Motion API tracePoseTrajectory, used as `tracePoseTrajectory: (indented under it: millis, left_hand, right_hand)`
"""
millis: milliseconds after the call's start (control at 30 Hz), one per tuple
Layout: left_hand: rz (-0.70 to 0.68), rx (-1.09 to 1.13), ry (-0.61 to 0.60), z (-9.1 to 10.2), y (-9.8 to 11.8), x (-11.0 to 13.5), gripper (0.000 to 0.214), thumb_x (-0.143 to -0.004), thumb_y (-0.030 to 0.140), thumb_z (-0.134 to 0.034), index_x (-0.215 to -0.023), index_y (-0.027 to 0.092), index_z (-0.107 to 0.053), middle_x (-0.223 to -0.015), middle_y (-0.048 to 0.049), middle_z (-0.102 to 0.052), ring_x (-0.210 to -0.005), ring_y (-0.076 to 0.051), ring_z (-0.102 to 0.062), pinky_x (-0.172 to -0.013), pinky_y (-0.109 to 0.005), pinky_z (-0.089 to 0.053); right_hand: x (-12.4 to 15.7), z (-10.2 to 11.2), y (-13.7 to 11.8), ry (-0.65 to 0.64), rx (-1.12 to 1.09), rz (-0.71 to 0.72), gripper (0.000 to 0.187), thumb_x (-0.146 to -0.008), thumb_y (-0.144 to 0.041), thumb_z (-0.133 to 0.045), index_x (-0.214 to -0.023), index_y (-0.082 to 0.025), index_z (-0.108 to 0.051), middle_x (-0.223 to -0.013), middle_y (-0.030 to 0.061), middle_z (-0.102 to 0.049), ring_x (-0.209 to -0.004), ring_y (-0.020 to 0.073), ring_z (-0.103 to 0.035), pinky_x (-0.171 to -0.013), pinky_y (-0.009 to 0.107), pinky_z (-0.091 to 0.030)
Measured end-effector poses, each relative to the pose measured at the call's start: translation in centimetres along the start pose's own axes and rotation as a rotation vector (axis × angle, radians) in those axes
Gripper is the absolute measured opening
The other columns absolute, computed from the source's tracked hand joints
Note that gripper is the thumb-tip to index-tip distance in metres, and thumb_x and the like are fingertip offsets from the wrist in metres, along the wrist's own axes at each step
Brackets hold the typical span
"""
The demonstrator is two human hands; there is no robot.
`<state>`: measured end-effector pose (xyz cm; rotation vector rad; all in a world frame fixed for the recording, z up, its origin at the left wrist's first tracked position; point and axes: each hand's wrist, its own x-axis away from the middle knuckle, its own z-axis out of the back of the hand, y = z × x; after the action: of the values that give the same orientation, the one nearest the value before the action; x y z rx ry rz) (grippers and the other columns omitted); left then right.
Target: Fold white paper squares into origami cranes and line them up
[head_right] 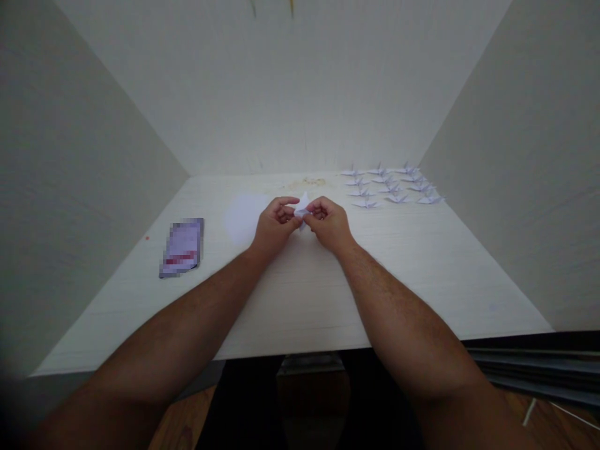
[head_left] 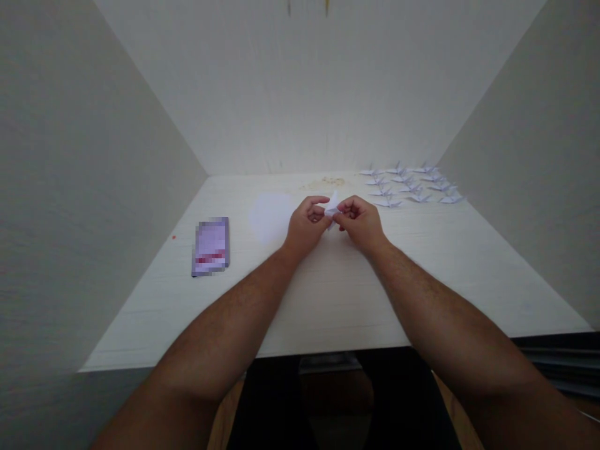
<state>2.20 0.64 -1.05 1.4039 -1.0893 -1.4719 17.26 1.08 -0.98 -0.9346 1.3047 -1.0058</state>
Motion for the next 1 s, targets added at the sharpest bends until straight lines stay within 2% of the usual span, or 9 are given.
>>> tracePoseTrajectory:
  millis: [267,467,667,833,1000]
  left_hand:
    - [-0.060,-0.086,0.021,-0.47,-0.07,0.35,0.032,-0.075,0.015,-0.065,-0.106,0.022,-0.064,-0.068,0.0062,-0.059,-0.056,-0.008,-0.053,-0.054,-0.021,-0.040]
    - [0.000,-0.077,0.020,-0.51,-0.25,0.05,0.011,-0.072,0.017,-0.067,-0.083,0.019,-0.065,-0.068,0.0032,-0.064,-0.059,-0.009,-0.058,-0.057,-0.022,-0.044]
    - [0.054,0.015,0.057,-0.18,0.36,0.00,0.013,-0.066,0.015,-0.068,-0.078,0.018,-0.065,-0.064,0.0035,-0.064,-0.057,-0.009,-0.059,-0.056,-0.023,-0.047]
    - [0.068,0.010,-0.001,-0.05,0.44,0.05,0.015,-0.065,0.014,-0.066,-0.080,0.018,-0.065,-0.058,0.0048,-0.061,-0.052,-0.009,-0.058,-0.053,-0.023,-0.046]
    - [0.078,0.045,0.008,0.02,0.27,-0.04,0.011,-0.066,0.015,-0.067,-0.076,0.018,-0.064,-0.053,0.0057,-0.059,-0.047,-0.009,-0.056,-0.051,-0.022,-0.045]
  right_hand:
    - [0.05,0.20,-0.32,-0.047,0.061,-0.080,0.017,-0.069,-0.028,-0.072,-0.074,-0.021,-0.057,-0.052,-0.0050,-0.059,-0.046,0.0107,-0.054,-0.045,0.022,-0.039]
    - [0.19,0.38,-0.66,-0.015,0.074,-0.086,0.017,-0.067,-0.028,-0.074,-0.070,-0.020,-0.060,-0.051,-0.0035,-0.060,-0.045,0.0105,-0.053,-0.043,0.022,-0.037]
    - [0.17,0.24,-0.46,-0.093,-0.022,-0.074,0.013,-0.066,-0.023,-0.067,-0.076,-0.022,-0.060,-0.052,-0.0064,-0.061,-0.046,0.0108,-0.057,-0.047,0.023,-0.042]
    - [0.27,0.26,-0.67,-0.047,0.026,-0.083,0.012,-0.064,-0.019,-0.066,-0.074,-0.022,-0.059,-0.049,-0.0073,-0.058,-0.043,0.0103,-0.054,-0.042,0.021,-0.034]
    - [0.19,0.25,-0.50,-0.041,0.026,-0.048,0.010,-0.066,-0.019,-0.066,-0.075,-0.021,-0.062,-0.050,-0.0075,-0.058,-0.044,0.0096,-0.054,-0.043,0.021,-0.035]
